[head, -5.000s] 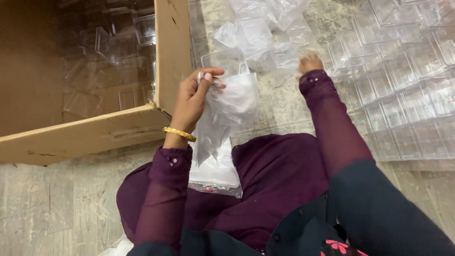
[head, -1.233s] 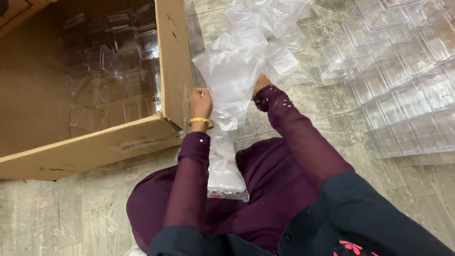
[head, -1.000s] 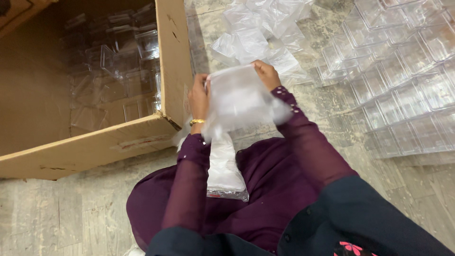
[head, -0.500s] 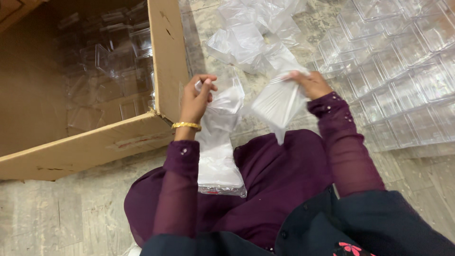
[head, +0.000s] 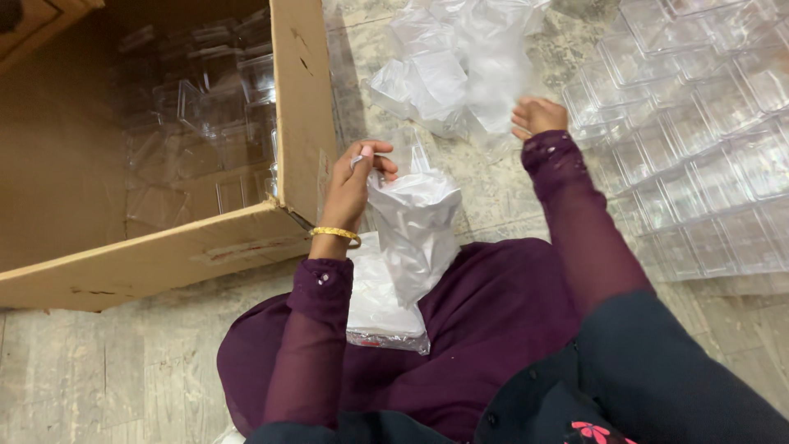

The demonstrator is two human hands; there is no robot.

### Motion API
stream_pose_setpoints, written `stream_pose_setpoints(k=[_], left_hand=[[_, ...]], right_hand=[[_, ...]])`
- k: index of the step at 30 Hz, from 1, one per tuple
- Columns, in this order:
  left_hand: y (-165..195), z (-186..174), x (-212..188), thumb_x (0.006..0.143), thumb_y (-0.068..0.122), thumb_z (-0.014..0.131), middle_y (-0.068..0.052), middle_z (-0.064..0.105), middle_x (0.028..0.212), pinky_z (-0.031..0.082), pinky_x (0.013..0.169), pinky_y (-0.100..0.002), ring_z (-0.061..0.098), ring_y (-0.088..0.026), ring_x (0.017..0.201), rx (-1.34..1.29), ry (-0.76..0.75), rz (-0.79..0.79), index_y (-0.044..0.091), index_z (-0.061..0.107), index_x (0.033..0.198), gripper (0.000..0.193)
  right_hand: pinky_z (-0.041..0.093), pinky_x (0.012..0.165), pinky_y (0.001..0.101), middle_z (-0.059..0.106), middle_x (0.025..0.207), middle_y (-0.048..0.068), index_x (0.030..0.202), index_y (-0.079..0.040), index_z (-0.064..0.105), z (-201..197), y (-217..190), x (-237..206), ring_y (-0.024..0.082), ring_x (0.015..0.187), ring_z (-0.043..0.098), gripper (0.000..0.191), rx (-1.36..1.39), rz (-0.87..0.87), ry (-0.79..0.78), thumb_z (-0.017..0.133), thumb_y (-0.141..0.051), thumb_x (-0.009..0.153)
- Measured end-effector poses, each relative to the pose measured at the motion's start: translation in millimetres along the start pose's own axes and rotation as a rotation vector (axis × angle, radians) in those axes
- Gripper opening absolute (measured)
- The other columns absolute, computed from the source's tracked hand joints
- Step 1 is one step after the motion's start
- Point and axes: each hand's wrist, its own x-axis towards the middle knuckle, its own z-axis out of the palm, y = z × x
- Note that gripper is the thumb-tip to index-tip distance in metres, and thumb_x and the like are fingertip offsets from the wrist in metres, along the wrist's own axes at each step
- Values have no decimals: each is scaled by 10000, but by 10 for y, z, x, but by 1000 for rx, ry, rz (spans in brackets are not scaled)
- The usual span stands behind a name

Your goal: The person sits on the floor and places clear plastic containers one at a time into a plastic bag, opening the bag and pushing each container inside. Bagged containers are set on the floor beside them, and the person briefly touches a phone on the floor before resuming bagging.

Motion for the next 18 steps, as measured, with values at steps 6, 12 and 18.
stream_pose_setpoints(k=[6,12,18], left_hand=[[199,155,-75,1111,300,429,-94,712,950,536,881,-303,678,-158,910,-55,-130,70,7,613,1218,363],[359,166,-259,1147,351,358,-82,722,1075,485,1019,-279,652,-139,1075,65,-178,229,-10,634,1284,474],[243,106,-324,1058,238,615,-12,647,1114,484,933,-259,591,-102,1035,-86,-8,163,-2,626,1326,360]], right_hand=[[537,1017,342,695,1264,65,1363,-67,598,691,-459,-1191,185,1196,658,467,-356,-383,-787,651,-347,993],[523,909,278,715,1115,23,1260,-41,640,1065,-635,-1762,119,1045,653,415,-506,-318,-1122,758,-252,923],[482,733,255,690,858,22,1036,0,753,1052,-448,-1712,88,797,601,247,-535,-230,-960,763,-237,966]])
